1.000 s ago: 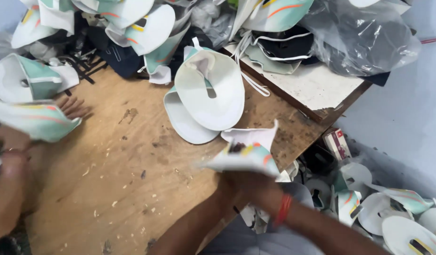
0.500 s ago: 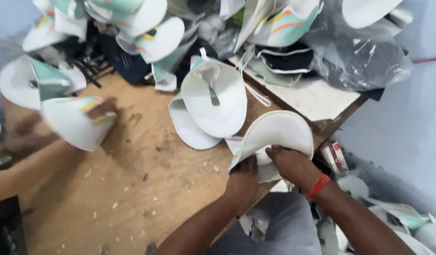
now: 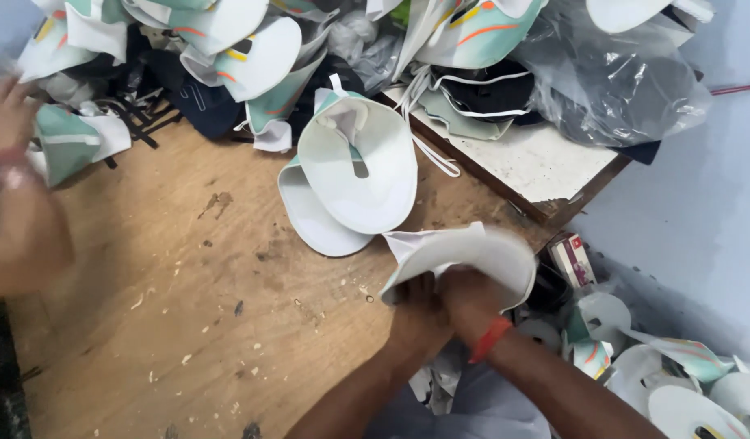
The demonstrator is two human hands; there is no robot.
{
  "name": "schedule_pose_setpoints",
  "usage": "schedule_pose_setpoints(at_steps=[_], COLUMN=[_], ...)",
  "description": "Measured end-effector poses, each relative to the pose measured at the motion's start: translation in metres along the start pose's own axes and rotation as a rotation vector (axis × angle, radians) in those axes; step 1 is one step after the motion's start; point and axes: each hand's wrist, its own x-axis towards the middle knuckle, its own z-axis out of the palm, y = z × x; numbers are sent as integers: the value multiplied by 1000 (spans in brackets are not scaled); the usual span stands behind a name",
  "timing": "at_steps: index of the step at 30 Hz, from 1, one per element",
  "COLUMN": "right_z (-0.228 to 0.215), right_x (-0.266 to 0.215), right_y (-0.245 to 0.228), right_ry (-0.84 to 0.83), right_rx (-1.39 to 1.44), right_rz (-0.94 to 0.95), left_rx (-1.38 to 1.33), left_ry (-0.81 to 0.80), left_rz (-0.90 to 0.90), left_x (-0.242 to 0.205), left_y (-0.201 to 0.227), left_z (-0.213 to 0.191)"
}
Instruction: Assembling and checking shoe upper components at a workbench.
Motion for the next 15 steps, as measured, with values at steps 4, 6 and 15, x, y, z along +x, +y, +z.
schedule_pose_setpoints(at_steps=[4,6,15], right_z=[23,20,32], right_x=[39,75,115], right_y=[7,29,77], right_ry=[-77,-204,-592], right_rx=[43,-6,-70], right_rz=[-210,-390,-236], left_rx=[73,51,-49], left_ry=[234,252,154], left_rz=[59,45,-2], left_x=[-11,-7,3], left_y=[-2,-2,-3], left_z=[17,12,-7])
